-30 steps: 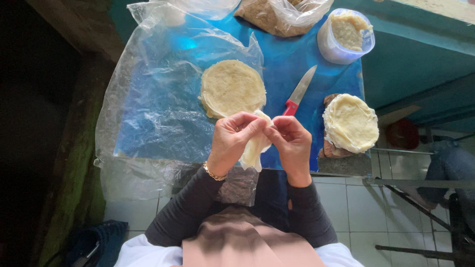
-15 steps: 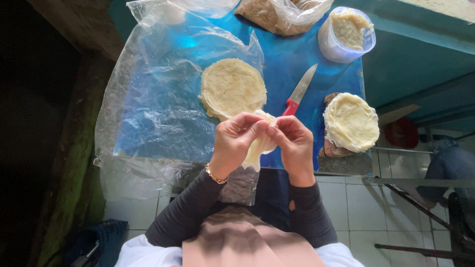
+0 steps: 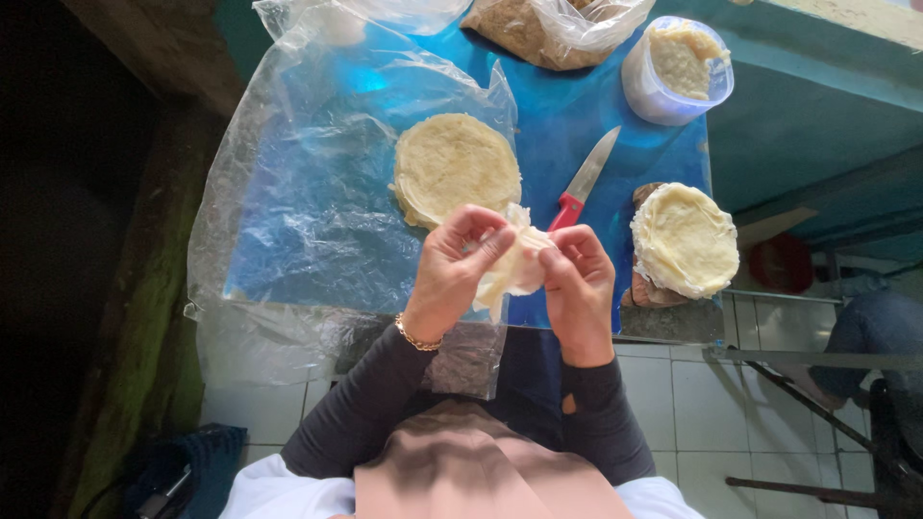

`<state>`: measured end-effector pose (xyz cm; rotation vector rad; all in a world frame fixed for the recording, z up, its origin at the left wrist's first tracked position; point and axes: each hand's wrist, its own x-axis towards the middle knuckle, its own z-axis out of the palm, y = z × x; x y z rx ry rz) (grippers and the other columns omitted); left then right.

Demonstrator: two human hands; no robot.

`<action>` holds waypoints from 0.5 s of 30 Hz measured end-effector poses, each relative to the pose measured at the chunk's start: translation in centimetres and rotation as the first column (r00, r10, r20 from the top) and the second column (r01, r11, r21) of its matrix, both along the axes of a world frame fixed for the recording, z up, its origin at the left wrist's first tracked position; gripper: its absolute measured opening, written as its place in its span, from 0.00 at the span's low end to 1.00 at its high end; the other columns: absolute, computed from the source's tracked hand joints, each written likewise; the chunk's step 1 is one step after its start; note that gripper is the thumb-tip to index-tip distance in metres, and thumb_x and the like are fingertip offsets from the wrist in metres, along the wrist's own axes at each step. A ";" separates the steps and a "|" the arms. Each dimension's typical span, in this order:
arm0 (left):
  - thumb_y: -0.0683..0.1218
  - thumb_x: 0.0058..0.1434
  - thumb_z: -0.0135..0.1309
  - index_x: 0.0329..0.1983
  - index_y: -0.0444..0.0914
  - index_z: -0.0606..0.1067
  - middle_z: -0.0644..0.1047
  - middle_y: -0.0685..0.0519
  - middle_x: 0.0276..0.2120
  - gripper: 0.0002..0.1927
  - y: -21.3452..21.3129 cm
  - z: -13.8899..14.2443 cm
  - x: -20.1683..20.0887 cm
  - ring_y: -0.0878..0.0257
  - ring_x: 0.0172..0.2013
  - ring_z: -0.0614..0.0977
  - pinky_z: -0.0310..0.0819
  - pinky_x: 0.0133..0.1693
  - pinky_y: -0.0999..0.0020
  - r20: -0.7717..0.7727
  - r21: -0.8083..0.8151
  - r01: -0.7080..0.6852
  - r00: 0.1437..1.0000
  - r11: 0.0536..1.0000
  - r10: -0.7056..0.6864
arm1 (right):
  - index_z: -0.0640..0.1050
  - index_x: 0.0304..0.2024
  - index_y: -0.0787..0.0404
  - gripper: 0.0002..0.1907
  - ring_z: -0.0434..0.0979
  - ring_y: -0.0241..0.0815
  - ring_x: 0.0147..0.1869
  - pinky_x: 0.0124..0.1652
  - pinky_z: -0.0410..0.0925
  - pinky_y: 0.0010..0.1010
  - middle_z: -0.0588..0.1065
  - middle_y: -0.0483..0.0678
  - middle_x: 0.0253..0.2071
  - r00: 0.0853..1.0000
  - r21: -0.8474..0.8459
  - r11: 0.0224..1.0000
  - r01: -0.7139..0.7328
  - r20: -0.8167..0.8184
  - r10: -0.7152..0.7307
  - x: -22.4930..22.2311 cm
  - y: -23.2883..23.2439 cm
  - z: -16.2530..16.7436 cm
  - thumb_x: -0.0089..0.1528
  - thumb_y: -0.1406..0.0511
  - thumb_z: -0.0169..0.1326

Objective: The person stretches thin pieces of dough by hand, pulling each piece wide and draping it over a round dough-covered base on the table, pressing the edges down to build up a layered round. A knife rests on the table and a container of dough and a bag of filling sit nearby.

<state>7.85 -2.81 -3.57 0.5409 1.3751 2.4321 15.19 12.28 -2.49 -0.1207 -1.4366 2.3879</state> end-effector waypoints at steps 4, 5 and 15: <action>0.41 0.69 0.57 0.45 0.36 0.76 0.79 0.59 0.38 0.05 0.4 0.9 0.6 0.75 0.39 0.78 0.74 0.39 0.78 0.037 0.031 -0.028 0.999 0.999 0.026 | 0.73 0.49 0.64 0.10 0.80 0.36 0.47 0.46 0.73 0.28 0.77 0.48 0.44 0.999 -0.114 0.993 -0.030 0.018 0.032 -0.2 -0.2 0.5 0.65 0.71 0.54; 0.41 0.68 0.57 0.45 0.36 0.76 0.79 0.59 0.38 0.05 0.5 1.1 0.9 0.75 0.38 0.78 0.75 0.38 0.78 0.052 0.024 -0.032 0.998 0.999 0.030 | 0.73 0.50 0.63 0.12 0.79 0.35 0.46 0.45 0.73 0.26 0.78 0.47 0.44 0.998 -0.123 0.990 -0.068 -0.006 0.068 -0.4 -0.3 0.4 0.64 0.70 0.55; 0.40 0.69 0.57 0.47 0.35 0.76 0.80 0.56 0.38 0.06 0.0 1.3 1.0 0.72 0.40 0.79 0.74 0.43 0.75 -0.041 -0.013 -0.153 0.987 0.988 0.153 | 0.76 0.44 0.64 0.05 0.77 0.32 0.43 0.44 0.70 0.24 0.78 0.45 0.41 0.996 0.055 0.995 0.081 0.030 -0.083 -1.0 0.1 -0.8 0.68 0.70 0.59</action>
